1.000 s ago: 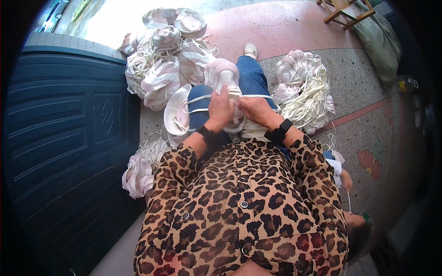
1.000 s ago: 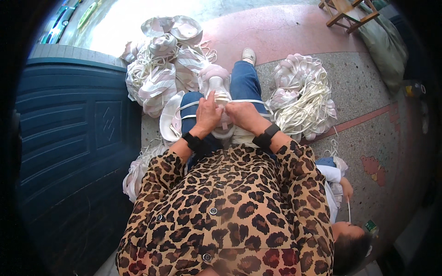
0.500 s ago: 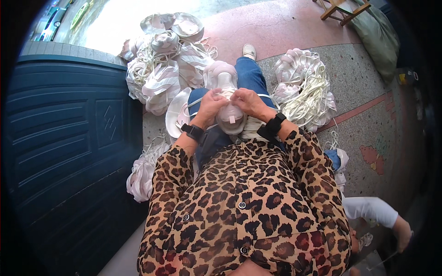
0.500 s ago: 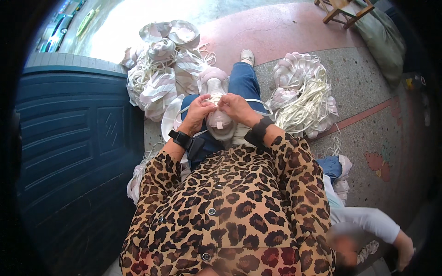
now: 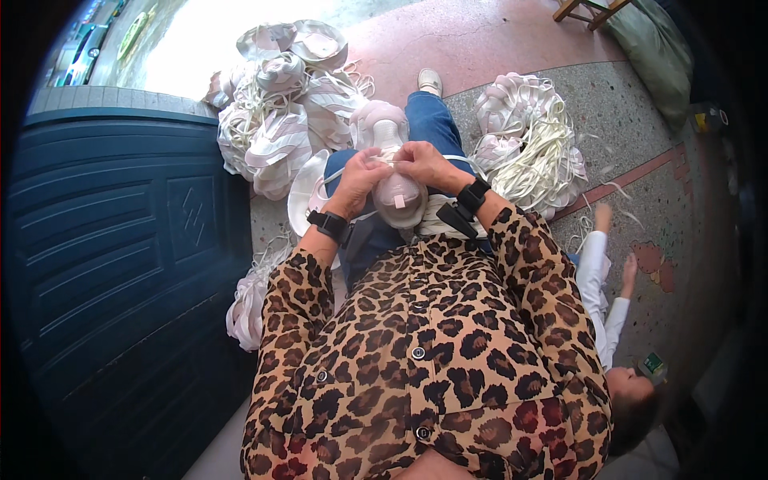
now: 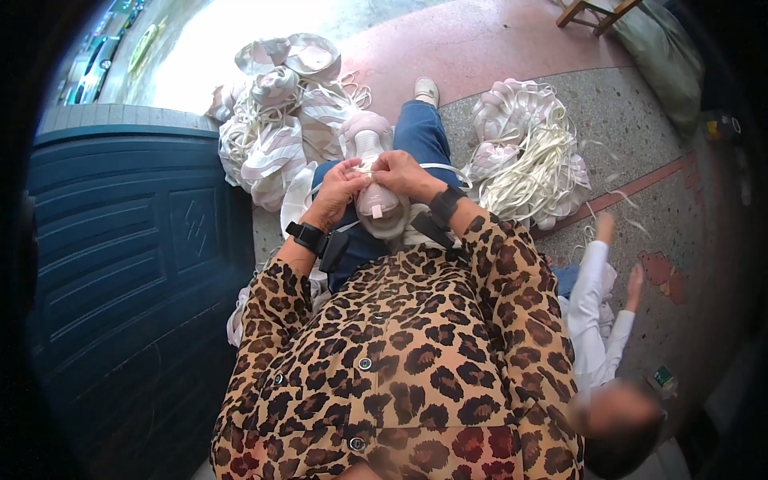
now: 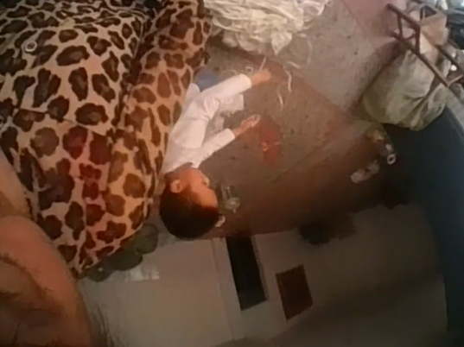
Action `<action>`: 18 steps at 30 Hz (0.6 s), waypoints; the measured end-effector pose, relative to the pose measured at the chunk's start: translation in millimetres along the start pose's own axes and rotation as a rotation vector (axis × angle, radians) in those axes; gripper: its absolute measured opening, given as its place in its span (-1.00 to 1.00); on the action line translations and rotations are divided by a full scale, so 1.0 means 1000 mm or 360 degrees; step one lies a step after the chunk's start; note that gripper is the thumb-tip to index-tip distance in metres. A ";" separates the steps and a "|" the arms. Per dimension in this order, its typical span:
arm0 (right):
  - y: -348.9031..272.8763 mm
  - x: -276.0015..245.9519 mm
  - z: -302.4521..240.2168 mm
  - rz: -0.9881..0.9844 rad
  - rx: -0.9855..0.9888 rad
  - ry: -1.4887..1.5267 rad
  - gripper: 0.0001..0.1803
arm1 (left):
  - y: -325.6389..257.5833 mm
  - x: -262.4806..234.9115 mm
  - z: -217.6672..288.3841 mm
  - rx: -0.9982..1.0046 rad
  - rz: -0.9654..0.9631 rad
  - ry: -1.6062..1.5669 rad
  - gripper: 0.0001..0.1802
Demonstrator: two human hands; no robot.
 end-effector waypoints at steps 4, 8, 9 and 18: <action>-0.001 -0.033 0.013 0.0074 0.0186 0.0245 -0.83 | -0.001 0.008 0.049 0.0659 0.0090 0.1315 -0.53; -0.007 -0.062 -0.028 0.0047 0.0147 0.1068 -0.73 | -0.001 0.038 0.059 0.0433 -0.0201 0.1524 -0.66; -0.006 -0.062 -0.043 0.0006 0.0107 0.1166 -0.72 | 0.008 0.035 0.062 0.0460 -0.0235 0.1453 -0.68; -0.024 -0.037 0.000 0.0146 -0.0078 -0.0007 -0.72 | 0.001 -0.023 0.278 0.0829 0.0121 0.0086 -0.78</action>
Point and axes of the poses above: each hand's wrist, its own y-axis towards the middle knuckle, its own x-axis out of the palm, z = x × y, the point moved 7 cm from there along y, towards the middle knuckle, and after that the axes turned 1 degree about -z, right-handed, at the moved point
